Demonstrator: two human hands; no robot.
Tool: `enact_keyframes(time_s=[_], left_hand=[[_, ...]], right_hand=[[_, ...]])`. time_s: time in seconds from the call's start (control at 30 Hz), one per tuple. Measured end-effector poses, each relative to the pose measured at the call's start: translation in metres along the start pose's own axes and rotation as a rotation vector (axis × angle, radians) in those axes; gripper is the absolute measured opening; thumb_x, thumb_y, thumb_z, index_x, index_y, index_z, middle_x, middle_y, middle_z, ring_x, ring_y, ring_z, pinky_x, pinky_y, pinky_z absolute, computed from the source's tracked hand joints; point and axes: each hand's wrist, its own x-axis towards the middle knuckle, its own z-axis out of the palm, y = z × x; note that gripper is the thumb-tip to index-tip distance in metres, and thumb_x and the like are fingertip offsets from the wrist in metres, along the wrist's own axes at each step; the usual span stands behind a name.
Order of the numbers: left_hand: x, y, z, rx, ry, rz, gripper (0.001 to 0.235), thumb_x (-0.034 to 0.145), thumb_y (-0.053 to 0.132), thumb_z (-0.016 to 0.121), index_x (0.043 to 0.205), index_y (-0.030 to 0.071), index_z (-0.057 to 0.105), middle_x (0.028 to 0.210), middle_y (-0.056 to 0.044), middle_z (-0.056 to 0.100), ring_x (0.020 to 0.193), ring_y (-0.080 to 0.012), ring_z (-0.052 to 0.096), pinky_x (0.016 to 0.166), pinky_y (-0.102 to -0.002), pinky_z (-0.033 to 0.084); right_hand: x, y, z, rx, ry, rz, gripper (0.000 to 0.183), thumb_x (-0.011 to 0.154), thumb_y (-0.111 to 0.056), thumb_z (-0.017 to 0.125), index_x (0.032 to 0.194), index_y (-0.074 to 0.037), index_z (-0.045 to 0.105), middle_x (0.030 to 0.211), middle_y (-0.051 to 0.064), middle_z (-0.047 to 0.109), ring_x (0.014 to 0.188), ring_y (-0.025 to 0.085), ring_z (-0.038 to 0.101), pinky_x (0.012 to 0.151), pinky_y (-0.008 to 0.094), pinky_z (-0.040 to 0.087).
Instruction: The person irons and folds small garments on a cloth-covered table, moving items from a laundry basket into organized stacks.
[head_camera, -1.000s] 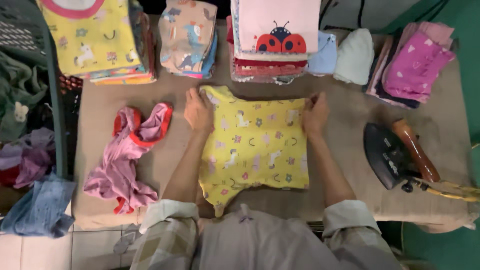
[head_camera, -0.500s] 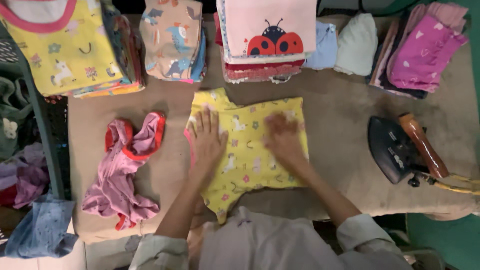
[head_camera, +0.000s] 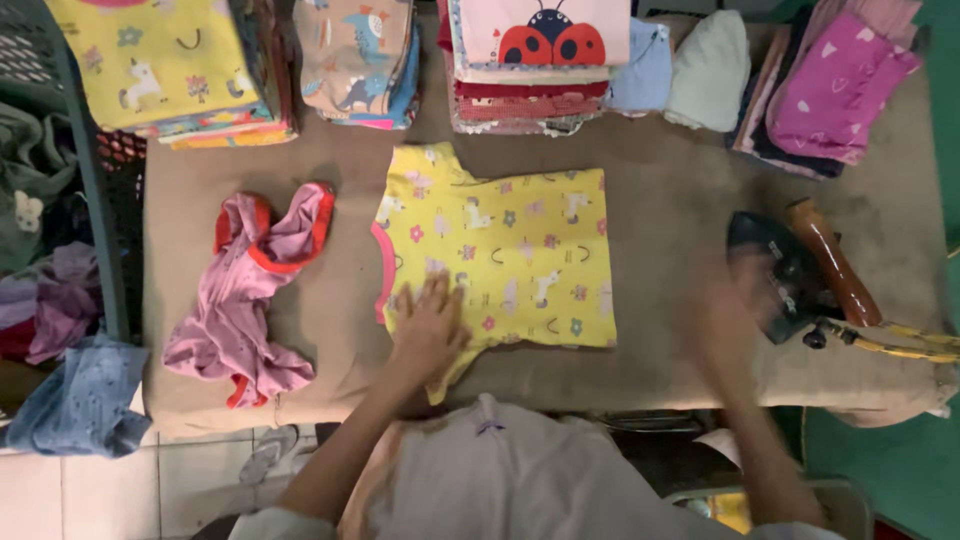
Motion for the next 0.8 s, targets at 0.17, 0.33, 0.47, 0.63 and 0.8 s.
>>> enact_keyframes(time_s=[0.17, 0.33, 0.47, 0.63, 0.8], left_hand=[[-0.068, 0.015, -0.018, -0.344, 0.394, -0.431, 0.064, 0.088, 0.014, 0.069, 0.145, -0.001, 0.043, 0.139, -0.025, 0.055, 0.130, -0.0413, 0.050, 0.111, -0.049, 0.038], [-0.095, 0.025, 0.013, -1.321, 0.335, -0.831, 0.078, 0.088, 0.008, 0.068, 0.152, 0.002, 0.023, 0.133, -0.022, 0.060, 0.119, -0.0322, 0.061, 0.099, -0.044, 0.051], [-0.112, 0.016, 0.045, -1.334, 0.353, -0.631, 0.072, 0.090, 0.005, 0.067, 0.151, 0.000, 0.028, 0.142, -0.017, 0.054, 0.124, -0.0251, 0.059, 0.099, -0.038, 0.052], [-0.132, -0.002, 0.053, -0.955, 0.227, -0.839, 0.060, 0.096, 0.011, 0.071, 0.146, 0.001, 0.040, 0.120, -0.015, 0.064, 0.102, -0.0224, 0.064, 0.086, -0.035, 0.053], [-0.137, -0.011, 0.008, -0.943, 0.576, -0.727, 0.058, 0.096, 0.006, 0.067, 0.149, 0.001, 0.043, 0.107, -0.012, 0.058, 0.091, -0.0161, 0.058, 0.081, -0.030, 0.052]], right_hand=[[0.047, 0.157, -0.022, -0.263, 0.028, 0.092, 0.065, 0.085, -0.038, 0.084, 0.134, -0.004, 0.058, 0.117, 0.023, 0.067, 0.109, 0.043, 0.063, 0.095, 0.061, 0.046], [0.097, 0.219, -0.003, 0.089, -0.123, -0.046, 0.046, 0.082, -0.031, 0.081, 0.113, 0.000, 0.067, 0.100, 0.025, 0.071, 0.098, 0.045, 0.068, 0.084, 0.053, 0.054], [0.105, 0.168, 0.000, -0.109, -0.226, -0.069, 0.037, 0.085, -0.027, 0.077, 0.111, -0.002, 0.070, 0.093, 0.026, 0.073, 0.091, 0.044, 0.070, 0.083, 0.052, 0.056], [0.071, 0.008, -0.027, 0.131, -0.256, -0.058, 0.045, 0.088, -0.022, 0.070, 0.130, -0.005, 0.061, 0.093, 0.027, 0.071, 0.086, 0.048, 0.069, 0.074, 0.056, 0.054], [0.020, -0.180, -0.054, 0.403, -0.198, -0.350, 0.017, 0.086, -0.011, 0.062, 0.103, -0.008, 0.059, 0.088, 0.022, 0.071, 0.081, 0.046, 0.068, 0.070, 0.056, 0.053]])
